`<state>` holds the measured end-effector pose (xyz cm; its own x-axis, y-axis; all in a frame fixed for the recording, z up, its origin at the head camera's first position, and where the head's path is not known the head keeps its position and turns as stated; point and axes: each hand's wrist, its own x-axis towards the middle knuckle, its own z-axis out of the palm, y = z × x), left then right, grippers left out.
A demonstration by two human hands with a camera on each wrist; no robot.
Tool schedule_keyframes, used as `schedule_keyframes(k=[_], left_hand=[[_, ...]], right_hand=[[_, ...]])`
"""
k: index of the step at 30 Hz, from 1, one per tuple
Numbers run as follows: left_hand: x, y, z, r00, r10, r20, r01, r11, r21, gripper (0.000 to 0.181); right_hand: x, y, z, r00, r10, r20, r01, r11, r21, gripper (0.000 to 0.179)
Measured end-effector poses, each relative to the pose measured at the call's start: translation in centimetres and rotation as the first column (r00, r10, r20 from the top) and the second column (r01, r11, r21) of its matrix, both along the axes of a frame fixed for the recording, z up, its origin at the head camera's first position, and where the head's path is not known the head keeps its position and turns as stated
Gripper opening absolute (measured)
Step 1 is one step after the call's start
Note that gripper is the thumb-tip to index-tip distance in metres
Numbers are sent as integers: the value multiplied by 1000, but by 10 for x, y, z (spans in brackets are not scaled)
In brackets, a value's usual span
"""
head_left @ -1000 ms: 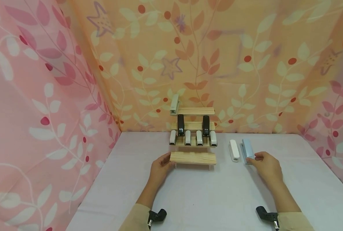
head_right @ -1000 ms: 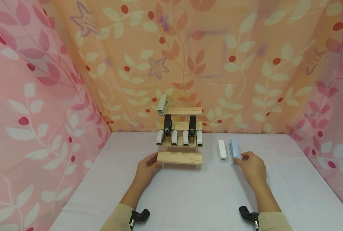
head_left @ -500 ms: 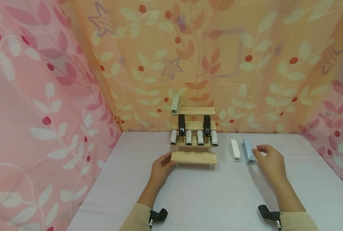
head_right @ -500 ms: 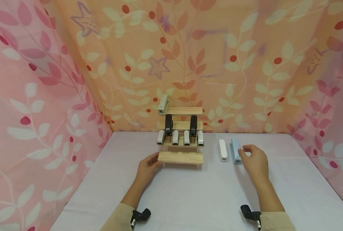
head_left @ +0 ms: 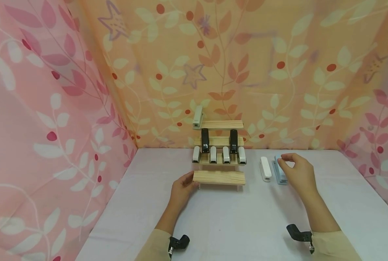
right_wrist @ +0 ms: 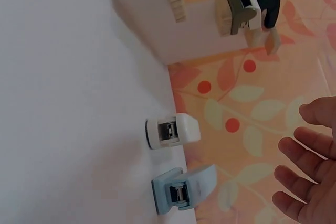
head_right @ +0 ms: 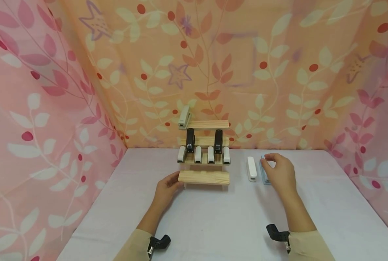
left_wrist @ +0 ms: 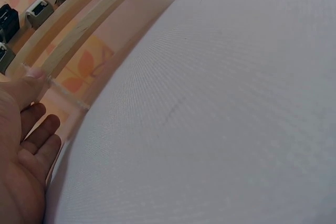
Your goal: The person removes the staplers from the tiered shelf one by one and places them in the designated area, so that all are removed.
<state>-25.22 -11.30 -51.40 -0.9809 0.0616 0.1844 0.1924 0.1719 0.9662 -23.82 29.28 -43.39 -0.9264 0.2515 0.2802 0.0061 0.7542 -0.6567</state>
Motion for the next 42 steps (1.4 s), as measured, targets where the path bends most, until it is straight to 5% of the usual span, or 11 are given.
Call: schedule_keyframes(k=[19,24,32,42], left_hand=[[-1,-1,-1,1000,3,4,-3,1000,16,52],[-3,-1,-3,1000,3,14,-3,1000,17,51],[-20,-3,-29,999,27,22,-27,1000,14,52],[-20,-6,-33,1000,17,11,-17,1000,22,54]], right_hand=[[-26,-48,58,969,144,-200,-148,989,-2,41],[-34,-65,73,967,156,-202,-165,986,-25,38],[-51,-96,91,952,210,-222,-229,971,-65,40],[-73,-135,107,946,290,-147,-306,947,-101,47]])
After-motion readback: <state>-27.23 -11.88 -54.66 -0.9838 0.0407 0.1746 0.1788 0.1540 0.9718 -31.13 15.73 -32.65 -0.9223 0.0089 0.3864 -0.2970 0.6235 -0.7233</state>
